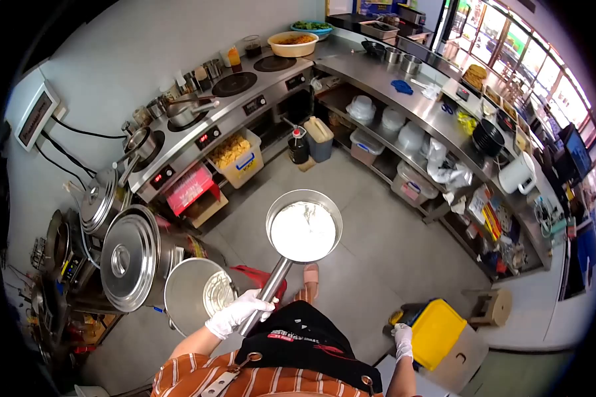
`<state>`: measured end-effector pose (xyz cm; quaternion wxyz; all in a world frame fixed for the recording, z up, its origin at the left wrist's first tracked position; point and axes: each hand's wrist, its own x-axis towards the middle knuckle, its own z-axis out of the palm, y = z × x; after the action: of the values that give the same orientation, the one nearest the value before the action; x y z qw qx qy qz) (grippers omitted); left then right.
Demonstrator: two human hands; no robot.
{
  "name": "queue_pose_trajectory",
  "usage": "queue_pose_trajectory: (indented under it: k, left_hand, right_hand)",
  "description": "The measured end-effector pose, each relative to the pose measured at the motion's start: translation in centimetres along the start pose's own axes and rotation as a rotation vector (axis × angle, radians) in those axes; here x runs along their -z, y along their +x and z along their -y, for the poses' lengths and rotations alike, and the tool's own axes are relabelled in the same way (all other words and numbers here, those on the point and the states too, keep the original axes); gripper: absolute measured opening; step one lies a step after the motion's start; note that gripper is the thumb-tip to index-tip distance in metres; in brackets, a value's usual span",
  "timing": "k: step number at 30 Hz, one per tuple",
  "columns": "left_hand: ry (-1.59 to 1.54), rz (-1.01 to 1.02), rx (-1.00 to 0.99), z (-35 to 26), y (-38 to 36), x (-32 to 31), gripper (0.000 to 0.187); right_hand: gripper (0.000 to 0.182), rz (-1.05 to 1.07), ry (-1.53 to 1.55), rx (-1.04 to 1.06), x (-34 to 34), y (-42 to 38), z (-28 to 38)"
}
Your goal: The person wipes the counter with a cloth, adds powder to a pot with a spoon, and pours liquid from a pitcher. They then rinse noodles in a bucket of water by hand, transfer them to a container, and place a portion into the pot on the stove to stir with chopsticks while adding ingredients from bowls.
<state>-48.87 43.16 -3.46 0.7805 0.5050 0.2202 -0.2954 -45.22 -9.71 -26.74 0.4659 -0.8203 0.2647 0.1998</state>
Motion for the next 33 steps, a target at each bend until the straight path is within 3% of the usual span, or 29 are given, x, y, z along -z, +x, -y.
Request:
queue_pose_trajectory:
  k: [1, 2, 3, 4, 5, 6, 8, 12, 13, 15, 16, 20, 23, 25, 27, 29, 30, 32, 33]
  left_hand:
    - [-0.008, -0.014, -0.015, -1.3, 1.5, 0.5, 0.025]
    - [-0.018, -0.026, -0.032, -2.7, 2.9, 1.2, 0.023]
    - [-0.061, -0.047, -0.02, -3.9, 4.8, 1.8, 0.021]
    - [-0.059, -0.057, -0.03, -5.9, 6.0, 2.0, 0.022]
    - [-0.061, -0.068, -0.038, -7.8, 7.2, 2.2, 0.022]
    - [-0.075, -0.077, -0.046, -9.3, 8.5, 2.7, 0.022]
    - [-0.104, -0.079, -0.052, -12.5, 11.7, 4.0, 0.024]
    - [-0.147, -0.15, -0.133, -19.8, 16.7, 5.0, 0.026]
    - [-0.149, -0.16, -0.138, -21.5, 18.2, 5.5, 0.026]
    - [-0.239, -0.18, -0.168, -24.8, 21.3, 6.7, 0.026]
    - [-0.24, -0.202, -0.181, -26.5, 22.7, 7.3, 0.028]
    - [-0.317, -0.327, -0.283, -32.4, 28.9, 9.7, 0.031]
    - [-0.341, -0.408, -0.366, -37.3, 32.2, 11.3, 0.031]
    - [-0.372, -0.441, -0.401, -40.8, 34.1, 13.0, 0.031]
    - [-0.383, -0.504, -0.41, -44.0, 35.3, 14.1, 0.03]
    - [-0.401, -0.565, -0.438, -46.6, 36.6, 15.7, 0.029]
    - [-0.426, -0.551, -0.473, -47.3, 37.1, 16.7, 0.031]
    - [-0.49, -0.558, -0.483, -49.7, 38.2, 18.2, 0.029]
    - [-0.444, -0.567, -0.482, -50.3, 38.8, 19.7, 0.029]
  right_hand:
    - [0.02, 0.025, -0.01, 0.017, -1.0, 0.9, 2.5]
    - [0.019, 0.141, -0.325, 0.354, -2.1, 7.2, -3.0]
    - [0.02, 0.118, -0.453, 0.532, -3.2, 6.9, -0.4]
    - [0.023, 0.238, -0.467, 0.246, -4.3, 7.4, 1.6]
    - [0.024, 0.285, -0.582, 0.298, -5.9, 14.1, -6.5]
    - [0.025, 0.299, -0.872, 0.276, -6.0, 10.3, 1.5]
    - [0.024, 0.283, -0.698, 0.104, -6.8, 10.7, 6.8]
    - [0.023, 0.2, -0.524, 0.008, -7.2, 16.4, 13.1]
    - [0.017, 0.16, -0.132, -0.232, -7.0, 16.1, 18.2]
    - [0.014, 0.139, -0.027, -0.145, -7.2, 20.5, 20.9]
    - [0.015, 0.15, -0.331, -0.133, -6.8, 21.7, 24.7]
    - [0.018, 0.218, -0.462, -0.117, -7.5, 28.8, 37.0]
    - [0.019, 0.29, -0.273, -0.1, -9.2, 39.6, 39.6]
    - [0.019, 0.355, -0.259, -0.108, -10.6, 45.3, 44.8]
    - [0.02, 0.389, -0.242, 0.116, -11.8, 50.4, 48.9]
    - [0.022, 0.315, -0.582, 0.424, -13.8, 57.7, 50.6]
    - [0.028, 0.234, -1.004, 0.741, -14.1, 54.5, 58.3]
    - [0.031, 0.127, -0.509, 0.853, -15.9, 56.2, 64.4]
    - [0.029, 0.057, -0.522, 0.832, -16.5, 56.6, 68.6]
